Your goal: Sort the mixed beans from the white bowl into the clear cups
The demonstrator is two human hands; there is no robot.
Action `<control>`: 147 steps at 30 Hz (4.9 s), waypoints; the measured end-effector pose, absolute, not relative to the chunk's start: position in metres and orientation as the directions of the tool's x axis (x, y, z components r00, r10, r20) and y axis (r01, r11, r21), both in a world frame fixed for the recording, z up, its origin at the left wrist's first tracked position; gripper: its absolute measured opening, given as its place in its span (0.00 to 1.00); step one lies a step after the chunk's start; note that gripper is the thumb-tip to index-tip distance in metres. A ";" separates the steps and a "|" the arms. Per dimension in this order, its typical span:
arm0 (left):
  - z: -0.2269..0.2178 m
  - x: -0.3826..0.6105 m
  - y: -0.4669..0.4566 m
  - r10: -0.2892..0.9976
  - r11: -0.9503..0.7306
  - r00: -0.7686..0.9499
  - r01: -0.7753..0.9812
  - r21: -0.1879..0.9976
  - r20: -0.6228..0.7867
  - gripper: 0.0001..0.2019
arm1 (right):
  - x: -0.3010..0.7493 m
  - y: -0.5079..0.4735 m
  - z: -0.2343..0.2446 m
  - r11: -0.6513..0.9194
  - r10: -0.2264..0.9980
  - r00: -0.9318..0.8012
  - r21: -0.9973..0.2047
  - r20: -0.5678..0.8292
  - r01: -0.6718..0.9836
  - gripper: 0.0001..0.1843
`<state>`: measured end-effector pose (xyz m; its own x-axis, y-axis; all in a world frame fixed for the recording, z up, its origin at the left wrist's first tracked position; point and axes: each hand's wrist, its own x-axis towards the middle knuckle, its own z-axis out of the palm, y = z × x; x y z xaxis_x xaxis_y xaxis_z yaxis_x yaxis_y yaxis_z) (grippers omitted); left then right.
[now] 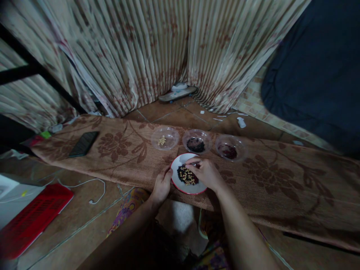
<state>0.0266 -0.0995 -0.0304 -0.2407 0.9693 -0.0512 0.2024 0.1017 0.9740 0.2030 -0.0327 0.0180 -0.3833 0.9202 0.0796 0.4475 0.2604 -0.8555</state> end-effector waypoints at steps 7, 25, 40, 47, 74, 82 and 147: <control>-0.031 0.026 -0.100 0.973 0.105 -0.226 0.222 0.969 -0.053 0.18 | 0.204 -0.032 0.016 0.256 0.919 -0.388 -0.844 0.062 0.471 0.12; -0.029 0.026 -0.100 0.969 0.128 -0.237 0.252 0.959 -0.067 0.19 | 0.202 -0.033 0.016 0.247 0.918 -0.393 -0.862 0.061 0.443 0.12; -0.030 0.026 -0.100 0.970 0.137 -0.232 0.255 0.957 -0.077 0.19 | 0.207 -0.030 0.015 0.211 0.938 -0.343 -0.861 0.045 0.464 0.13; -0.027 0.026 -0.100 0.968 0.149 -0.233 0.256 0.955 -0.089 0.19 | 0.203 -0.032 0.015 0.225 0.933 -0.357 -0.849 0.047 0.478 0.13; -0.031 0.026 -0.099 0.965 0.127 -0.252 0.236 0.963 -0.066 0.19 | 0.220 0.005 0.026 0.284 0.942 0.074 -0.894 0.328 0.346 0.13; -0.030 0.026 -0.098 0.961 0.139 -0.266 0.214 0.967 -0.079 0.19 | 0.220 0.011 0.019 0.314 0.928 0.079 -0.880 0.363 0.355 0.12; -0.027 0.025 -0.099 0.971 0.125 -0.233 0.263 0.956 -0.063 0.18 | 0.193 -0.033 0.017 0.148 0.895 -0.446 -0.937 -0.010 0.318 0.08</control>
<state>0.0254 -0.0990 -0.0271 -0.2326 0.9705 -0.0632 0.2634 0.1255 0.9565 0.1929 -0.0334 0.0173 -0.4458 0.8951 -0.0096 0.3176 0.1481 -0.9366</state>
